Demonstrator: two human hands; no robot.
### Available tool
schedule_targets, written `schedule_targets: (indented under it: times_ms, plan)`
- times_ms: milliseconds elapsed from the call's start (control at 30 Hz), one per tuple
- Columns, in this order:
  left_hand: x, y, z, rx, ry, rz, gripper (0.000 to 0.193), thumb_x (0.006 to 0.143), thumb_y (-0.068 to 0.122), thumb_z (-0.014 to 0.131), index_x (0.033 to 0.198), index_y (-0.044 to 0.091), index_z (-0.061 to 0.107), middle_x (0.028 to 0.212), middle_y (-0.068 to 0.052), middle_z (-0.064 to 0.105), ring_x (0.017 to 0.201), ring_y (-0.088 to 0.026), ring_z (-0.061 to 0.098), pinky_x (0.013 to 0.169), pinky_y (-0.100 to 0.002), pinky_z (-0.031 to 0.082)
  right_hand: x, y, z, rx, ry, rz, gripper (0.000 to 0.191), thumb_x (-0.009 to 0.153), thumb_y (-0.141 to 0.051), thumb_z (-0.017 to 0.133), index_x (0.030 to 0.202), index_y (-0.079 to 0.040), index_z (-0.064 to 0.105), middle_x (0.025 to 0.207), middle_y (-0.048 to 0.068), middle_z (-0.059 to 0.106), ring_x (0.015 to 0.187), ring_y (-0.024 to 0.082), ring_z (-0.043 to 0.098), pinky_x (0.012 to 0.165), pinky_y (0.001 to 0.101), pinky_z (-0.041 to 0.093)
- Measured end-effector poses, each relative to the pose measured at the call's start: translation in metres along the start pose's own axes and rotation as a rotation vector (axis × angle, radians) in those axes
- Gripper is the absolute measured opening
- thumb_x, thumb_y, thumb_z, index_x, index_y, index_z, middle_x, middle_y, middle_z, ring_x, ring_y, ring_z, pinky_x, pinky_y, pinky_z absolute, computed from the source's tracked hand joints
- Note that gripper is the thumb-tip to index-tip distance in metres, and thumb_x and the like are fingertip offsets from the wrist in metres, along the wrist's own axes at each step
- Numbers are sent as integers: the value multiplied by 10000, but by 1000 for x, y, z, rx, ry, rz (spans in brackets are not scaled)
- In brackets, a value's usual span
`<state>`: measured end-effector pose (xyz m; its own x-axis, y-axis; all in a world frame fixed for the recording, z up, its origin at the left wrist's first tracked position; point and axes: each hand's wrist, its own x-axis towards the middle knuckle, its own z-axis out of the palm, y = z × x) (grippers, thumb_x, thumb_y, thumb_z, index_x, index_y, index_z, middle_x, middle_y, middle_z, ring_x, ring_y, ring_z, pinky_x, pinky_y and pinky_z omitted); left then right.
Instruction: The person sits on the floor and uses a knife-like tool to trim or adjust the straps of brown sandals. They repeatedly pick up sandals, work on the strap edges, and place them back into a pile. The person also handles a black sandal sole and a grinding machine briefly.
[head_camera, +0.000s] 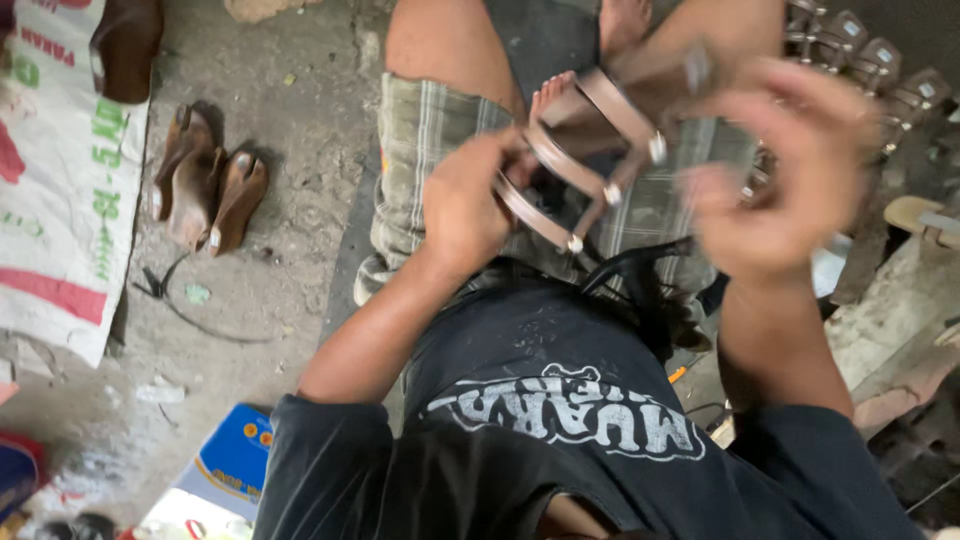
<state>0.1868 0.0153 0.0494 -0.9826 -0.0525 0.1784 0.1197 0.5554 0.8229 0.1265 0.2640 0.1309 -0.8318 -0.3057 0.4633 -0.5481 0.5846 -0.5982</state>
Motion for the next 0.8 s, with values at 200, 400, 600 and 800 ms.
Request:
schedule_targets:
  times_ms: [200,400,600,800]
  plan:
    - [-16,17,-14,-806,-279,-66,977,831,221,892,1534,32,240,1467,-182,451,1399,-295,449,1179,-438,389,-35,16,25,934,-538,493,746,823,-246,843,1415,-1,462,1381,56,561,1290,158,528,1120,328,423]
    - [5,-2,-14,-1747,-172,-648,944,837,446,842,1527,15,363,1441,-163,561,1322,-318,546,1069,-480,489,-61,19,33,964,-598,677,402,968,-144,739,1304,6,576,1102,4,689,995,78,646,878,252,547]
    - [11,-9,-21,-1261,-173,-563,509,1016,238,719,1408,-42,557,1325,-81,680,1206,-171,663,1080,-346,535,-66,6,30,534,-624,624,112,981,-77,662,1034,8,712,780,-9,700,730,43,611,642,233,533]
    - [12,8,-24,-1154,-167,-631,396,1041,191,657,1359,-42,622,1226,-100,709,1115,-189,683,988,-339,553,-69,7,26,589,-646,717,242,864,-57,535,1006,-14,726,737,7,774,641,55,715,588,238,582]
